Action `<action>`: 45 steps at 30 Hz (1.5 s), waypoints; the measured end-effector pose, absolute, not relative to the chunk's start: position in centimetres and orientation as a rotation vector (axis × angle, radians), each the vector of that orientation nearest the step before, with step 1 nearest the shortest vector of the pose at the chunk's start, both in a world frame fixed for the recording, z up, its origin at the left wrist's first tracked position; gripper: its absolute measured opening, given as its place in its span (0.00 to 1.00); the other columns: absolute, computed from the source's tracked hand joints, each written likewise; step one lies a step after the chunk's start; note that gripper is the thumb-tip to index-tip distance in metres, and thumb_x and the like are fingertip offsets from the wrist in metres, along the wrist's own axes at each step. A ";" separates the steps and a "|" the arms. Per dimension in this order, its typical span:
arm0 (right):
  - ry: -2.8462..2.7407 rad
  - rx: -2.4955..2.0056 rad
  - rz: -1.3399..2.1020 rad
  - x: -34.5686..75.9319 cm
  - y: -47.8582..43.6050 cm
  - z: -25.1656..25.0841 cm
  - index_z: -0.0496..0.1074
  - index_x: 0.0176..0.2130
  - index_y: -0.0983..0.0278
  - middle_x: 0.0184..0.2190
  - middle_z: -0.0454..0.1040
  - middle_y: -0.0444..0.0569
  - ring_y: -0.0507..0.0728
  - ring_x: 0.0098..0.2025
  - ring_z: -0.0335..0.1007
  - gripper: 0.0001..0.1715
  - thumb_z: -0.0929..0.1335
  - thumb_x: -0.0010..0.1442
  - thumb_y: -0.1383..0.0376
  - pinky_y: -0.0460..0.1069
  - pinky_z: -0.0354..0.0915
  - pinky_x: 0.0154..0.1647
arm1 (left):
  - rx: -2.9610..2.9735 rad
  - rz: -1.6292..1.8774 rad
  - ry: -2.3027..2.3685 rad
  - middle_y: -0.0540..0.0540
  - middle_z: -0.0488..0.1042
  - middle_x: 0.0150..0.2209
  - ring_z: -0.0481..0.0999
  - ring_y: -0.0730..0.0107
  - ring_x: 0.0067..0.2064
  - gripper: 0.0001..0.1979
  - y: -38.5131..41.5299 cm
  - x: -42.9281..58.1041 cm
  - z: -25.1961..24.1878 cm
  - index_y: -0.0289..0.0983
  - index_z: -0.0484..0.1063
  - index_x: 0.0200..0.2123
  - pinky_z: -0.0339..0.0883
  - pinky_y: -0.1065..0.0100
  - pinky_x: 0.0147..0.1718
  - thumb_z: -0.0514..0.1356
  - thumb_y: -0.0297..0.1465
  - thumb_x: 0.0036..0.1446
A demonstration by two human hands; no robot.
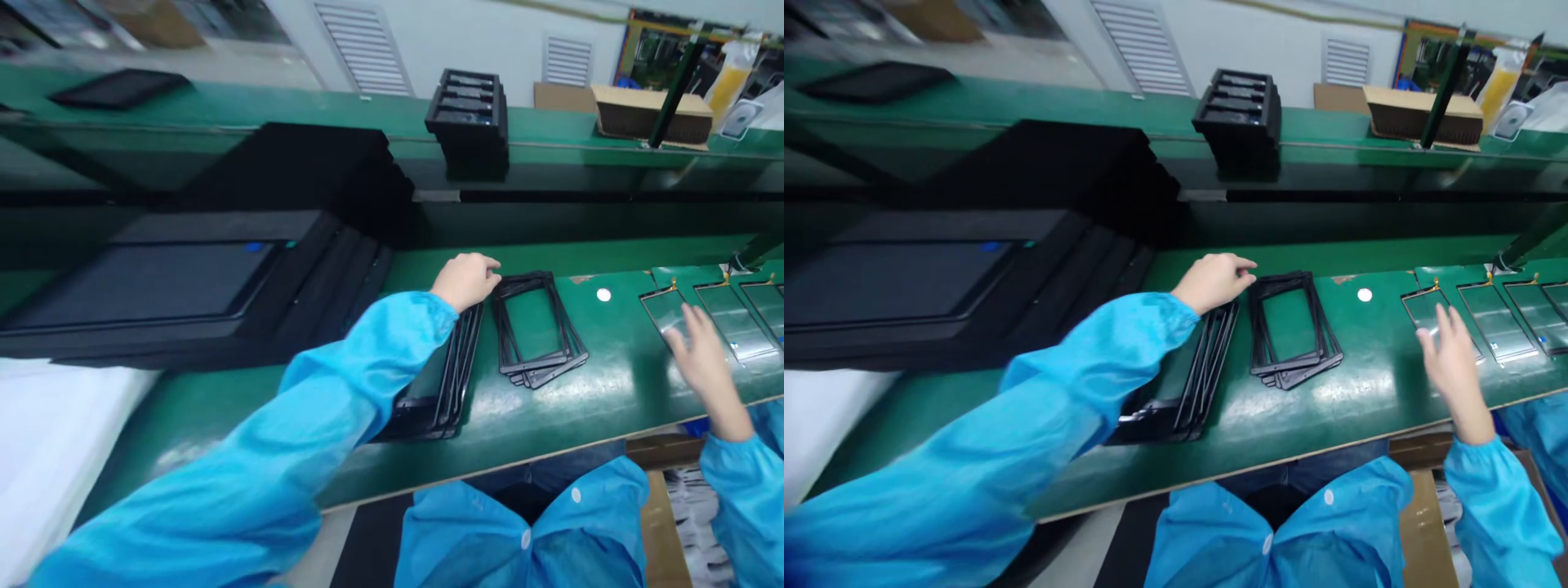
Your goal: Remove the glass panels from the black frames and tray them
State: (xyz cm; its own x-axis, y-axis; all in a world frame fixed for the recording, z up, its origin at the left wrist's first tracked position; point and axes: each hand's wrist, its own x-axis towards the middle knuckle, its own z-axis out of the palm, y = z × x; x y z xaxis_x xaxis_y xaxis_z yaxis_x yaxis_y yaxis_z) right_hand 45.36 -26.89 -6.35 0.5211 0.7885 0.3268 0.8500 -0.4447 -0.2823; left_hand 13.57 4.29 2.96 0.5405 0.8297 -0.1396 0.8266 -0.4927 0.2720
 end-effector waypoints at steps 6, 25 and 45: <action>-1.420 -2.440 -0.192 39.6 -32.3 -10.8 0.63 0.74 0.69 0.72 0.66 0.70 0.82 0.74 0.58 0.39 0.60 0.76 0.49 0.76 0.62 0.68 | 2.383 -0.025 1.411 0.40 0.88 0.47 0.84 0.48 0.55 0.26 6.5 15.1 -0.9 0.40 0.82 0.58 0.73 0.60 0.58 0.68 0.36 0.54; -0.577 -1.503 0.422 31.0 -30.2 -1.2 0.60 0.75 0.56 0.38 0.79 0.45 0.54 0.27 0.80 0.44 0.74 0.66 0.60 0.47 0.77 0.24 | 1.411 0.724 1.032 0.49 0.79 0.35 0.80 0.65 0.34 0.27 -2.3 9.3 6.3 0.43 0.83 0.53 0.81 0.67 0.31 0.74 0.40 0.48; -0.570 -1.449 0.698 23.5 -26.1 -1.5 0.64 0.73 0.57 0.41 0.78 0.46 0.52 0.31 0.79 0.43 0.75 0.63 0.63 0.46 0.76 0.31 | 1.105 0.793 0.920 0.48 0.79 0.36 0.80 0.71 0.32 0.24 -8.6 6.1 0.7 0.39 0.84 0.53 0.78 0.71 0.30 0.75 0.36 0.52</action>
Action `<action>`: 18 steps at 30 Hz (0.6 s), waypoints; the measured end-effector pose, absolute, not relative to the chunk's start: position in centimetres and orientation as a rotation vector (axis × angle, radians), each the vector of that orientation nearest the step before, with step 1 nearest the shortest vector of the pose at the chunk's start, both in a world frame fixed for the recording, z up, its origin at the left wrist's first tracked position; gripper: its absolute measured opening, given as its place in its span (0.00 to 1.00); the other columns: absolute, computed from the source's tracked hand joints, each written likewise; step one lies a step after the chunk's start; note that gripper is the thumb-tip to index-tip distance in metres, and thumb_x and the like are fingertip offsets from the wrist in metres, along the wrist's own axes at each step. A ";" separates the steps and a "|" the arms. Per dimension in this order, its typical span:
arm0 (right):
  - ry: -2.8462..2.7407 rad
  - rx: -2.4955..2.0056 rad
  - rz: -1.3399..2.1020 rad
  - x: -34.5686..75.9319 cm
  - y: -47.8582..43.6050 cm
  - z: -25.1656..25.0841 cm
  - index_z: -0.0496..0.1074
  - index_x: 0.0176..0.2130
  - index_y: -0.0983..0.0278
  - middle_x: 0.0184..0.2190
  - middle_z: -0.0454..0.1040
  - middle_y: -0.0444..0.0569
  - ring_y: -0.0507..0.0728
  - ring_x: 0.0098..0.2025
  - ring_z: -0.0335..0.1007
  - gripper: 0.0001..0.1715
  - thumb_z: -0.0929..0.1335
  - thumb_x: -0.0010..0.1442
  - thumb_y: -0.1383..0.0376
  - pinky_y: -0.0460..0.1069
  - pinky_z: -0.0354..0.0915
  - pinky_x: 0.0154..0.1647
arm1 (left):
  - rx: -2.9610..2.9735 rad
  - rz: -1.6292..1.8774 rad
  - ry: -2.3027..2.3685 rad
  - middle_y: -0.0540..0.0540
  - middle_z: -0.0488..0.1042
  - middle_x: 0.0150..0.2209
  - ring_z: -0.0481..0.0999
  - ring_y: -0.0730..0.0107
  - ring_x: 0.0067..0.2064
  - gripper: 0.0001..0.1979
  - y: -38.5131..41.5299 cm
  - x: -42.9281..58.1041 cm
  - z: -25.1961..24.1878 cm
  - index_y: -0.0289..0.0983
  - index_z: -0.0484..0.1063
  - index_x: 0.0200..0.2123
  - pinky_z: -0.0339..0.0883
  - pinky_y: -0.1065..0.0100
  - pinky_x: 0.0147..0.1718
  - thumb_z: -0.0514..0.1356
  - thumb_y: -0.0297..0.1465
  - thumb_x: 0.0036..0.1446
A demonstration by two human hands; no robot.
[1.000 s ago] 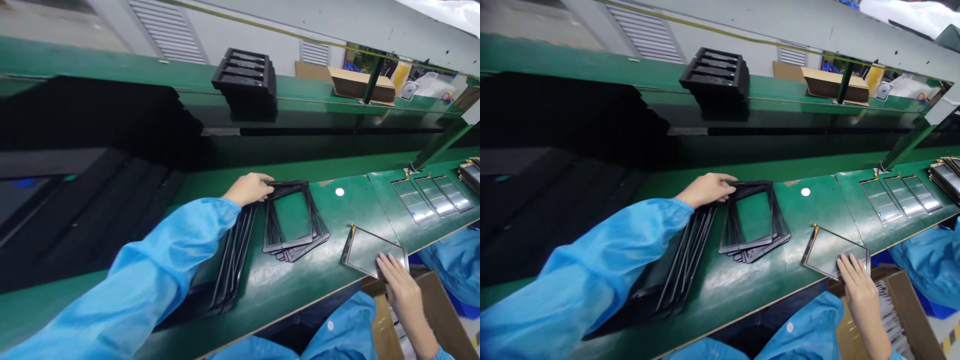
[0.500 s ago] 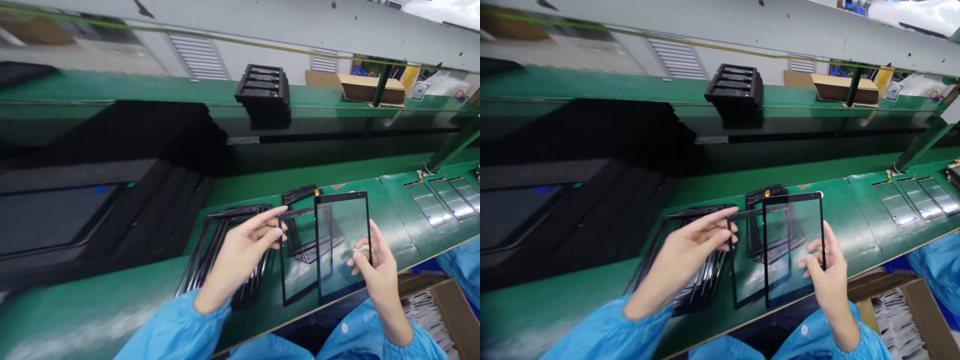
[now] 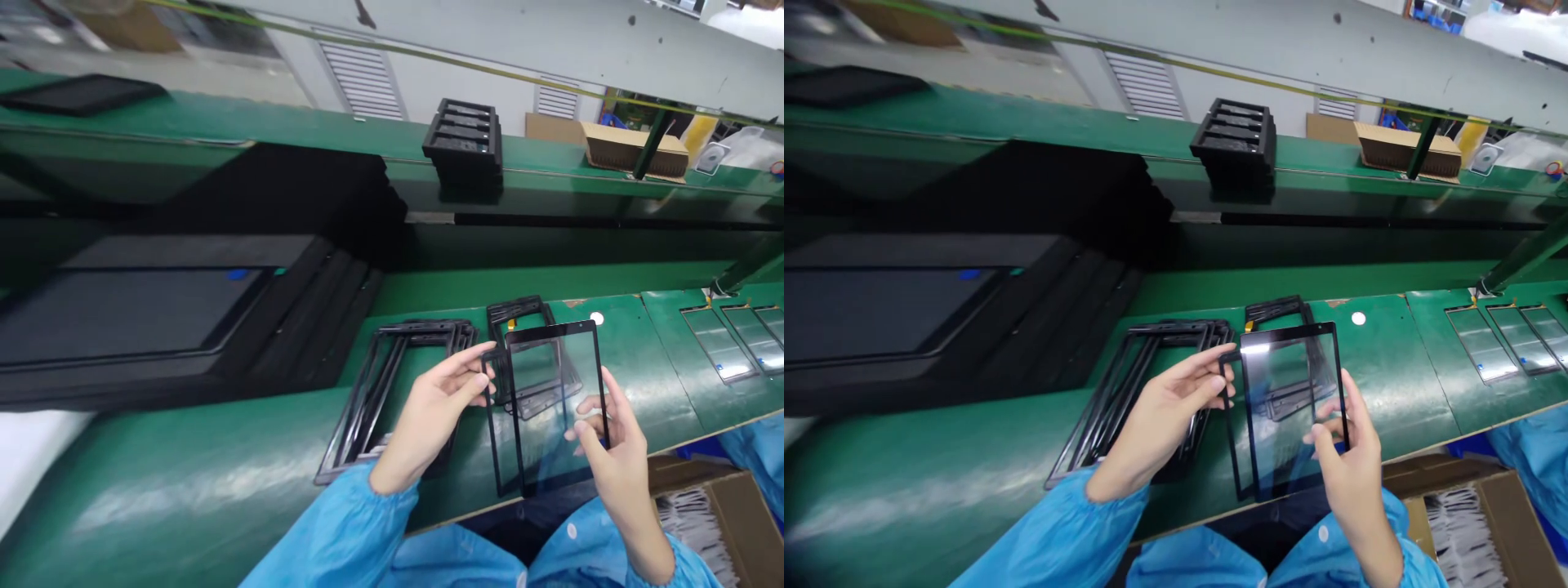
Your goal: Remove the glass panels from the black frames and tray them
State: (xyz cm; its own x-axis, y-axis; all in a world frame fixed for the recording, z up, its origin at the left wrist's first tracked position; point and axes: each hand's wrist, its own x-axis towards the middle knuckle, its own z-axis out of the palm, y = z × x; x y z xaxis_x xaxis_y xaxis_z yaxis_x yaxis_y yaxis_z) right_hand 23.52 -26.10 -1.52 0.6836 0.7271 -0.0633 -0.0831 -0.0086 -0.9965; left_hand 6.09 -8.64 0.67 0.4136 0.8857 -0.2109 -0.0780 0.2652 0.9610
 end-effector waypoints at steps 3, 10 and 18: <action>-0.573 -1.456 0.697 23.7 -26.6 -1.8 0.65 0.73 0.57 0.40 0.78 0.46 0.51 0.30 0.77 0.42 0.75 0.65 0.62 0.46 0.75 0.29 | 1.085 0.836 0.901 0.48 0.79 0.37 0.80 0.71 0.32 0.24 -8.7 6.1 0.6 0.40 0.84 0.53 0.78 0.71 0.30 0.76 0.36 0.52; -0.538 -1.465 0.726 25.0 -26.3 -1.4 0.64 0.73 0.59 0.38 0.77 0.44 0.51 0.27 0.77 0.44 0.75 0.63 0.63 0.44 0.71 0.22 | 1.044 0.829 0.869 0.49 0.79 0.37 0.80 0.71 0.32 0.24 -8.5 6.0 0.7 0.41 0.85 0.54 0.79 0.70 0.30 0.76 0.36 0.53; -0.566 -1.468 0.776 24.1 -25.3 -0.5 0.66 0.72 0.58 0.38 0.77 0.44 0.51 0.28 0.77 0.43 0.75 0.61 0.64 0.44 0.73 0.24 | 1.051 0.825 0.891 0.49 0.79 0.37 0.80 0.72 0.32 0.24 -8.5 6.4 -0.2 0.41 0.85 0.53 0.78 0.71 0.30 0.76 0.35 0.52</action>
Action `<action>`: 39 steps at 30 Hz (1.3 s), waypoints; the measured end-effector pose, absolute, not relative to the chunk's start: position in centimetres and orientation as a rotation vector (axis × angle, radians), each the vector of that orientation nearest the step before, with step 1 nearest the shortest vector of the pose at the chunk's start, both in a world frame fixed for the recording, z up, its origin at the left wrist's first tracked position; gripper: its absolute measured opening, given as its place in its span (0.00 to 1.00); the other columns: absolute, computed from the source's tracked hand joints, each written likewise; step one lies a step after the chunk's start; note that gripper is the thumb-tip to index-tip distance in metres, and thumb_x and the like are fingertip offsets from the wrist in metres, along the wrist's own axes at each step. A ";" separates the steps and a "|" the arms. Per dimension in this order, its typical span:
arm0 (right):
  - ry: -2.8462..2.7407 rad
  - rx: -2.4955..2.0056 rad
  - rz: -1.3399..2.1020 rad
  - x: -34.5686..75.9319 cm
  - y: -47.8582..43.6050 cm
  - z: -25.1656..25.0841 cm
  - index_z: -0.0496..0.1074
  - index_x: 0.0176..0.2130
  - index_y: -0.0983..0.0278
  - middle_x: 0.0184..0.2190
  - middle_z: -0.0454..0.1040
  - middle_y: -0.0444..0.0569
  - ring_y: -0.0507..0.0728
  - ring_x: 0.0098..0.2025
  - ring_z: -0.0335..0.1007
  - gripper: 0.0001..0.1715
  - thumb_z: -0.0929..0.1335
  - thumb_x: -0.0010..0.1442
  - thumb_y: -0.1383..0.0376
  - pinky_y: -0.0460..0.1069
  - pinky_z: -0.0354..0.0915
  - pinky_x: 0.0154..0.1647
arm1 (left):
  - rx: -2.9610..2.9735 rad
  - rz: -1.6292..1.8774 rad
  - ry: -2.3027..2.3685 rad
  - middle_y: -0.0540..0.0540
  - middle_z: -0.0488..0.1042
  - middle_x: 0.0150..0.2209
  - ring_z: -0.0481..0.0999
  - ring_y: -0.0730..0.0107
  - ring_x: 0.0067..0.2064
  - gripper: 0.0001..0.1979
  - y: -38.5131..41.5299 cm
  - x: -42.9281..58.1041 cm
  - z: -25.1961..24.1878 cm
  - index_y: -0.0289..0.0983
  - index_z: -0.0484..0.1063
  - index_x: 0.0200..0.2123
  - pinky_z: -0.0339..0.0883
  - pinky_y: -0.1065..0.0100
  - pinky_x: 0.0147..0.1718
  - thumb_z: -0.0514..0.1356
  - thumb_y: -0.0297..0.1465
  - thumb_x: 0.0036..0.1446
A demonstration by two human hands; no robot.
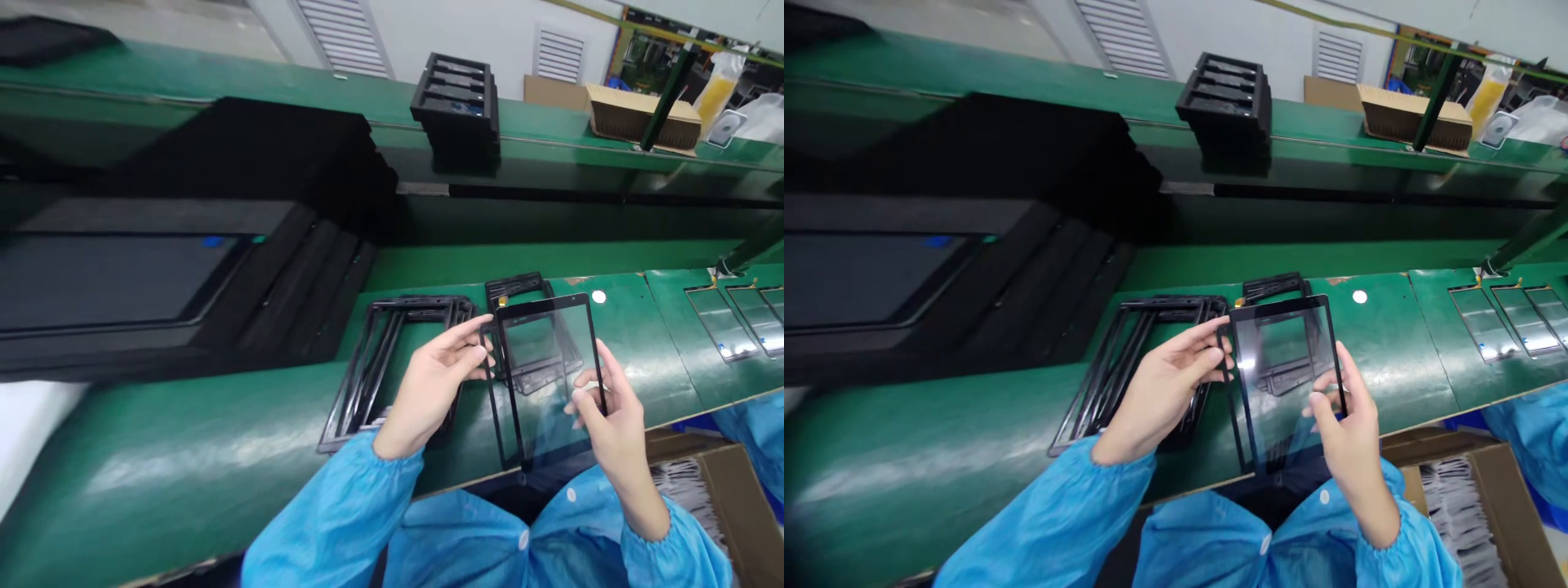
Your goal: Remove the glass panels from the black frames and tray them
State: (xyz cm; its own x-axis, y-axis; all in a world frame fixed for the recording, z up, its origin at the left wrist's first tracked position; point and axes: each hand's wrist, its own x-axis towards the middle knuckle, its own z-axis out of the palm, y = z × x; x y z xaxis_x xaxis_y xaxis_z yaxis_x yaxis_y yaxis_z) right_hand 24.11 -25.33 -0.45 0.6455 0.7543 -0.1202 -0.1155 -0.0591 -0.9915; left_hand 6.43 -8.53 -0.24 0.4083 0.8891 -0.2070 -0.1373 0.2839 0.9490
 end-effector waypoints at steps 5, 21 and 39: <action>-0.575 -1.477 0.748 25.6 -27.9 -2.0 0.70 0.69 0.57 0.34 0.77 0.42 0.50 0.25 0.74 0.40 0.77 0.60 0.65 0.44 0.73 0.25 | 1.071 0.775 0.839 0.47 0.80 0.37 0.80 0.69 0.32 0.24 -9.7 5.9 0.7 0.39 0.84 0.55 0.78 0.69 0.30 0.75 0.35 0.54; -0.495 -1.479 0.790 25.4 -29.9 -2.8 0.70 0.69 0.59 0.35 0.78 0.44 0.52 0.25 0.74 0.40 0.78 0.62 0.61 0.48 0.74 0.26 | 1.134 0.705 0.795 0.43 0.82 0.34 0.80 0.65 0.31 0.25 -11.6 7.0 2.7 0.36 0.85 0.55 0.76 0.67 0.31 0.75 0.36 0.54; -0.447 -1.512 0.718 23.6 -29.5 -1.9 0.68 0.71 0.57 0.36 0.77 0.44 0.52 0.27 0.74 0.41 0.77 0.63 0.61 0.48 0.76 0.28 | 0.985 0.728 0.815 0.44 0.81 0.35 0.79 0.67 0.31 0.28 -12.5 7.4 1.7 0.37 0.85 0.55 0.77 0.68 0.30 0.77 0.40 0.52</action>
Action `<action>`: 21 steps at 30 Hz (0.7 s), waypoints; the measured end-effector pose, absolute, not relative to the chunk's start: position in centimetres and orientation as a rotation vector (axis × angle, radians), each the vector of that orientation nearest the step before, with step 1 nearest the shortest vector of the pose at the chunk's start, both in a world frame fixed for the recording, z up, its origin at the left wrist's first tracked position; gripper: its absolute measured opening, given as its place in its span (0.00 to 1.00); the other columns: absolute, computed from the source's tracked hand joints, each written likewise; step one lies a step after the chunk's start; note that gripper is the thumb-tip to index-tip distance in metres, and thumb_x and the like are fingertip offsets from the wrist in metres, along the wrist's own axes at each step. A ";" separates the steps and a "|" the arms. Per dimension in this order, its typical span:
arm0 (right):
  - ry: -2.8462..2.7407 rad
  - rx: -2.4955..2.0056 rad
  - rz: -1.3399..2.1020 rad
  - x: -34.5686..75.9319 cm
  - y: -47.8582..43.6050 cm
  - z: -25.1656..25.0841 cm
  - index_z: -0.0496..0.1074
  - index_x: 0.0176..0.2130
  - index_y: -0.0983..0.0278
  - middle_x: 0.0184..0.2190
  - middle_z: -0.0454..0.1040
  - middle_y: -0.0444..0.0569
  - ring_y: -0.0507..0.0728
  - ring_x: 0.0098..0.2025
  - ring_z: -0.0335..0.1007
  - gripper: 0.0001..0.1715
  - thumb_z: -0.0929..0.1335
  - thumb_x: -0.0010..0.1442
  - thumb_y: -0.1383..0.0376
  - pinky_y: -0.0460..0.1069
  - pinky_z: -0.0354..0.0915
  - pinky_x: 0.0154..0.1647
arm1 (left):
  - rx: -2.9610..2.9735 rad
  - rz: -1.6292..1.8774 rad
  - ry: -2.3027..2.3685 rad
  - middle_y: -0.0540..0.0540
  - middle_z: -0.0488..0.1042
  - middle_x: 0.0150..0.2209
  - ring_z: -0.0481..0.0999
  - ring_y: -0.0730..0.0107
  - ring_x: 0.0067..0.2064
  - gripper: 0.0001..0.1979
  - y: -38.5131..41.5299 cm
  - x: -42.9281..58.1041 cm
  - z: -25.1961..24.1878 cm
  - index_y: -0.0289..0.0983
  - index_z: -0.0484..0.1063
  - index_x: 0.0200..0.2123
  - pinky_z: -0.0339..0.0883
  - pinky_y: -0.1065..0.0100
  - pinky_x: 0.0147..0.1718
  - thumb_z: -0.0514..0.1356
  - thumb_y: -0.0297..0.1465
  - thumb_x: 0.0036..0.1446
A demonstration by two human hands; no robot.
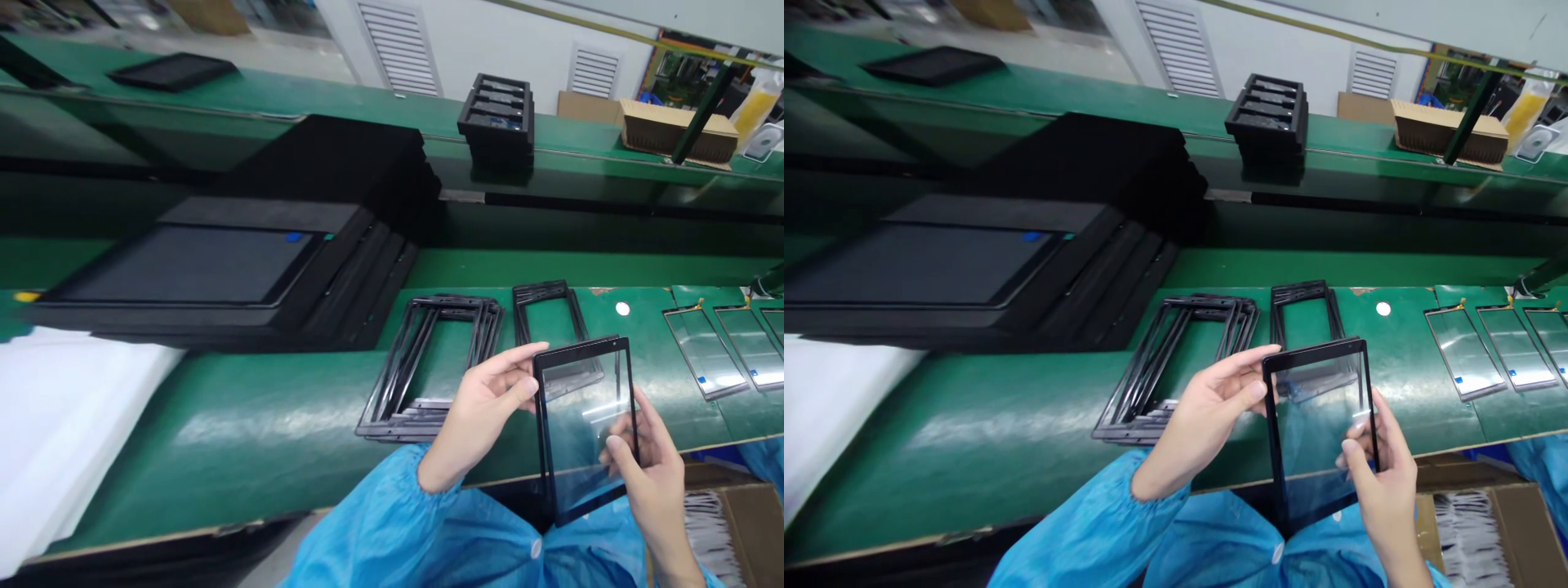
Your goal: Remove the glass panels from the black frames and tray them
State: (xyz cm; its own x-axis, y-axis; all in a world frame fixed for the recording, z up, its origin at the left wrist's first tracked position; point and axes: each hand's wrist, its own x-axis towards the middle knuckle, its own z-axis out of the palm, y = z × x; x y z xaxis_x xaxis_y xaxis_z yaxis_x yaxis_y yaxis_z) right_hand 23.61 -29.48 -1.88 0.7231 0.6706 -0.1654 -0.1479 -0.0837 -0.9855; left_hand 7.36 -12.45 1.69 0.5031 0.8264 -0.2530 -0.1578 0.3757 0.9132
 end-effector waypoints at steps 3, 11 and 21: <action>-0.449 -1.514 0.733 23.6 -29.5 -2.0 0.68 0.71 0.56 0.36 0.77 0.44 0.51 0.27 0.74 0.41 0.77 0.63 0.61 0.47 0.76 0.27 | 0.980 0.726 0.801 0.43 0.81 0.36 0.79 0.67 0.31 0.28 -12.5 7.4 1.6 0.38 0.85 0.55 0.77 0.68 0.30 0.77 0.41 0.52; -0.494 -1.506 0.716 23.9 -29.7 -2.9 0.68 0.71 0.56 0.37 0.77 0.44 0.51 0.27 0.74 0.41 0.77 0.63 0.60 0.47 0.75 0.26 | 0.966 0.703 0.786 0.43 0.80 0.37 0.80 0.66 0.33 0.29 -12.4 7.3 1.3 0.39 0.85 0.56 0.78 0.69 0.29 0.78 0.42 0.52; -0.490 -1.531 0.734 23.4 -29.8 -2.3 0.68 0.72 0.56 0.38 0.77 0.45 0.52 0.27 0.74 0.42 0.77 0.63 0.59 0.47 0.75 0.26 | 0.958 0.739 0.804 0.45 0.79 0.33 0.77 0.68 0.31 0.28 -12.6 7.3 0.8 0.39 0.85 0.55 0.76 0.70 0.29 0.77 0.42 0.52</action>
